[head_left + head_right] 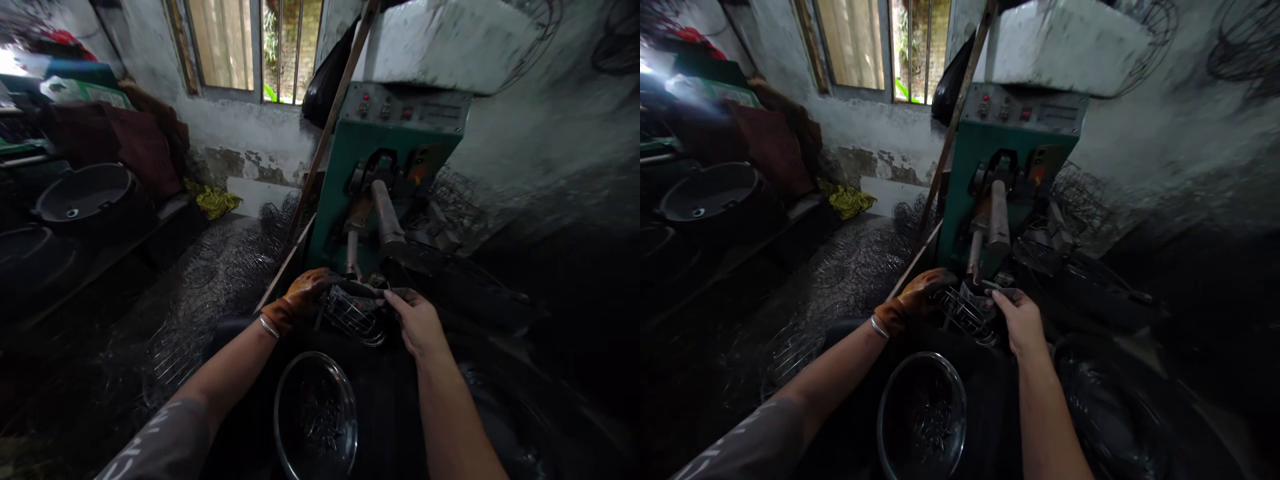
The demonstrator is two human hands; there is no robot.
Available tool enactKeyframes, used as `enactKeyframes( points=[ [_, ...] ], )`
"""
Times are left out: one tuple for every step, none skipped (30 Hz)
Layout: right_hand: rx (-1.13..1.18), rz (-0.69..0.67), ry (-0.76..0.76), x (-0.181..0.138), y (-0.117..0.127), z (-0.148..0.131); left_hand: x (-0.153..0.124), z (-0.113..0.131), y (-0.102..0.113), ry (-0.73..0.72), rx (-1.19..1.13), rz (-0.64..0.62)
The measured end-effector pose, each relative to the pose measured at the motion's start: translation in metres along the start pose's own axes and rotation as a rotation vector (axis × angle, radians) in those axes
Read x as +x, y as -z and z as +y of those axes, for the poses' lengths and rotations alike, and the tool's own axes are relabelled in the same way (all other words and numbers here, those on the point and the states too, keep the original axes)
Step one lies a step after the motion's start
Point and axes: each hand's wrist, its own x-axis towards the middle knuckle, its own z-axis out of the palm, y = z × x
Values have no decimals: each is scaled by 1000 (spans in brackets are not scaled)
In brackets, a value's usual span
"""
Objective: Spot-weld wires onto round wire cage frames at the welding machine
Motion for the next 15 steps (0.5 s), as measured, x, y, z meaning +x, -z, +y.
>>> enactKeyframes(
  points=[
    [-11, -12, -17, -2, -3, -2, 1, 3, -3, 3, 57, -13],
    [-19, -20, -37, -3, -5, -3, 2, 5, -5, 11, 104, -19],
    [-27, -22, -53, -4, -7, -4, 3, 8, -8, 12, 136, -24],
    [-35, -25, -60, -3, -7, -4, 5, 10, -10, 4, 152, -28],
    [-43, -33, -59, -2, -8, -4, 6, 12, -12, -4, 158, -36],
    [-53, -44, -51, 0, -7, -4, 8, 14, -13, -7, 158, -47],
    [-68, -51, -37, 1, -6, -3, 10, 16, -14, -1, 156, -58],
    [-94, -51, -16, 2, -5, -4, 11, 18, -14, 10, 156, -72],
    [-131, -45, 12, 1, -4, -4, 11, 20, -14, 21, 159, -86],
    [-178, -32, 43, -2, -3, -5, 9, 22, -14, 39, 166, -85],
    [-239, -23, 80, -6, -2, -5, 6, 23, -13, 36, 179, -88],
    [-296, -34, 113, -10, -2, -5, 3, 22, -12, 16, 191, -67],
    [-348, -52, 134, -13, -2, -4, 0, 19, -11, -3, 199, -37],
    [-408, -76, 146, -14, -2, -3, -2, 14, -9, -38, 194, 13],
    [-460, -88, 145, -13, -2, -1, -1, 8, -8, -89, 171, 54]
  ],
)
